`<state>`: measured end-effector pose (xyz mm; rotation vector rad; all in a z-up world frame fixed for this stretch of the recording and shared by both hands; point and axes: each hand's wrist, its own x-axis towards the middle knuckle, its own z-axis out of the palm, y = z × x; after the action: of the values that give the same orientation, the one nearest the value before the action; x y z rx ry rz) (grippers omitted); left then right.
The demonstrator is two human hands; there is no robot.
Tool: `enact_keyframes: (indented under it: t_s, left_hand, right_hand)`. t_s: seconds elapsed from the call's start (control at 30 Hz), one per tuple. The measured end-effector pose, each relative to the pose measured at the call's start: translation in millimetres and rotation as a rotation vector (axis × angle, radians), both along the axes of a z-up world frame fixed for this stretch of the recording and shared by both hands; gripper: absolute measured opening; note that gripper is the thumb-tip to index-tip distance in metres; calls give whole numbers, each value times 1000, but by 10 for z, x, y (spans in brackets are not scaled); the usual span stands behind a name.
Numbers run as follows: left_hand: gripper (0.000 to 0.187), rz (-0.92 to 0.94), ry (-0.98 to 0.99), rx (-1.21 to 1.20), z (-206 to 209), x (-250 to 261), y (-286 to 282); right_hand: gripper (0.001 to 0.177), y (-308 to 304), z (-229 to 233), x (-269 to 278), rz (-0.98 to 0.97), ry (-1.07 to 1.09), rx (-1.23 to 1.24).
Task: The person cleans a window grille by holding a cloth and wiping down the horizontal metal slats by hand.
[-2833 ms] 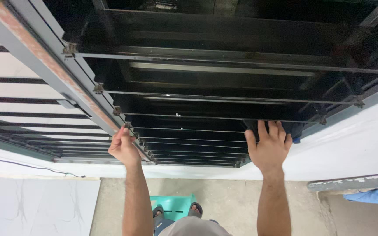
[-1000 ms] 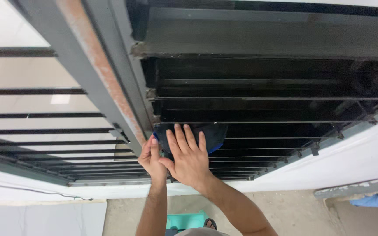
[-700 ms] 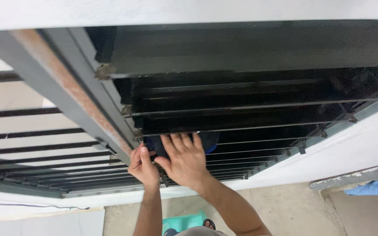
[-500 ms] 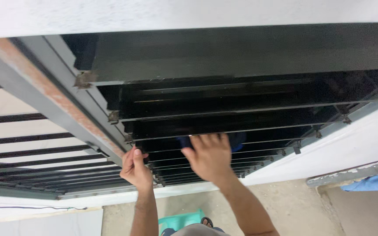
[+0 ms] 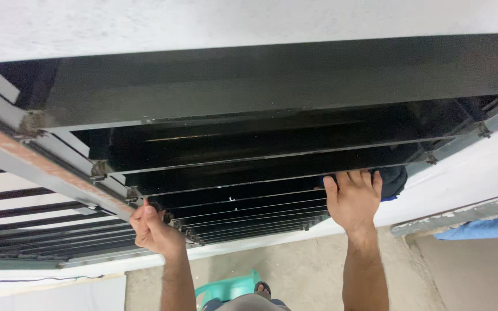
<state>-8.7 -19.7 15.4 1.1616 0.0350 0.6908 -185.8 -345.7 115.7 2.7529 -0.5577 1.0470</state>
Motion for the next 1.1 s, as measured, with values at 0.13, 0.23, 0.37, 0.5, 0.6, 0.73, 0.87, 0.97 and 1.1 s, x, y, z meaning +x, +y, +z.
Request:
enact_keyframes:
  t_s: [0.13,0.23,0.37,0.5,0.6,0.73,0.87,0.97,1.1]
  left_hand:
    - [21,-11,-31,6,-6,-4,30]
    - [21,-34,27,68,-34,0,94]
    - [15,-97,-60,87,-140,55,150]
    - [12,-88,-130,162,-197,108,172]
    - [16,-85,-65,136,-206,118,152]
    - [16,-121,-92,29,-195,129,112]
    - [17,-113,-61,128,-150,107,123]
    - [16,-120,-60,120,-105,85,125]
    - [15,-107,-68,150,-63,80,127]
  right_hand:
    - [53,48,-10,62,-20,8,-11]
    - [53,230,23,165,44,-7,-41]
    - [52,711,89,366,170,40,-29]
    - [58,1302,180,597,268,113,16]
    - [66,1701,243,770,413,78,7]
    - [73,2142,299,997,537,102,65]
    - [71,2432,313,1197,615,168,117]
    - [71,2497,290,1237,608,125,91]
    - [70,2462,201,1200,607,136,111]
